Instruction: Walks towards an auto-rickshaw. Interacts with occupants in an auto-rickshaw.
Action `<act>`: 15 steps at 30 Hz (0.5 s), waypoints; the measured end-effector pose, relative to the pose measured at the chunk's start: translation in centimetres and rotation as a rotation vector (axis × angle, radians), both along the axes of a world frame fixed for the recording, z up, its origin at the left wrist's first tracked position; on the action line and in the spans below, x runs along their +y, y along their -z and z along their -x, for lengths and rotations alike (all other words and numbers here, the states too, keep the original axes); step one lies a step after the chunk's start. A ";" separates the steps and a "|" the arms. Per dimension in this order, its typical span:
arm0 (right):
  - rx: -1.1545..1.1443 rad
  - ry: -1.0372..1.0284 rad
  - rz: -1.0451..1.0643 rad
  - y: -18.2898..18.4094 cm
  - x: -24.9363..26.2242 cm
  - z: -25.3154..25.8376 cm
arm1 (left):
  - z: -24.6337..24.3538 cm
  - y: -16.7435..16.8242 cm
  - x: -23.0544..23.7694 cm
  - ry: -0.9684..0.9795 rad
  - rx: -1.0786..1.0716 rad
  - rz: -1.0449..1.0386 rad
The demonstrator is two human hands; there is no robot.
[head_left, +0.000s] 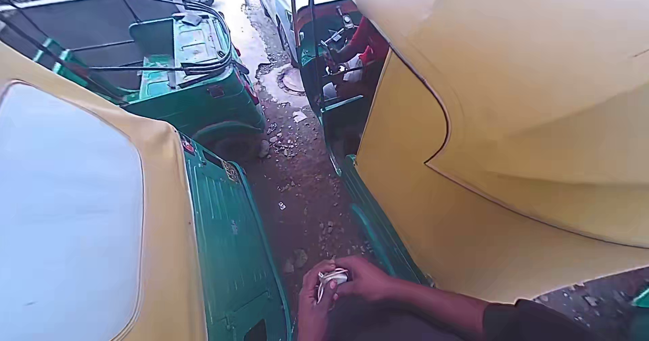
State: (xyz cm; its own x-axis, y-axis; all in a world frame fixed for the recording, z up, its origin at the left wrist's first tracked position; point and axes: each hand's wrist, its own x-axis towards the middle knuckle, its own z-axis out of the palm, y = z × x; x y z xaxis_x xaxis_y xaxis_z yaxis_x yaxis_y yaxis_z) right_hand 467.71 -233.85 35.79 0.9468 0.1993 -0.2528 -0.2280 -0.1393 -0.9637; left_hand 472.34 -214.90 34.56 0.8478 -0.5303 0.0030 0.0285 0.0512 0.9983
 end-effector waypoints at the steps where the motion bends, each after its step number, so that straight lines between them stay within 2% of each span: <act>1: -0.012 -0.015 0.001 -0.5 -0.9 -2.8 | -2.7 0.0 -0.8 0.004 -0.030 0.004; 5: -0.041 0.043 -0.050 1.1 -4.2 -13.6 | -14.2 1.9 -4.9 0.089 -0.035 0.021; 10: 0.079 0.336 -0.171 3.8 -7.3 -25.9 | -31.6 4.6 -10.0 0.431 0.134 0.114; 13: 0.099 0.611 -0.313 3.1 -9.1 -33.6 | -43.4 4.3 -14.8 0.648 0.311 0.165; 15: 0.148 0.743 -0.377 0.9 -9.4 -37.8 | -49.1 3.8 -17.0 0.743 0.425 0.181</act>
State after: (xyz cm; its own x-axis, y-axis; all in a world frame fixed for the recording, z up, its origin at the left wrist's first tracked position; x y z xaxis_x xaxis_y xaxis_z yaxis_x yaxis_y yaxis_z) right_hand 505.51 -243.23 34.90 0.8277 -0.3656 -0.4257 -0.2606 0.4214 -0.8686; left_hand 521.49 -231.95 30.81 0.2315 -0.9680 -0.0968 0.4853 0.0287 0.8739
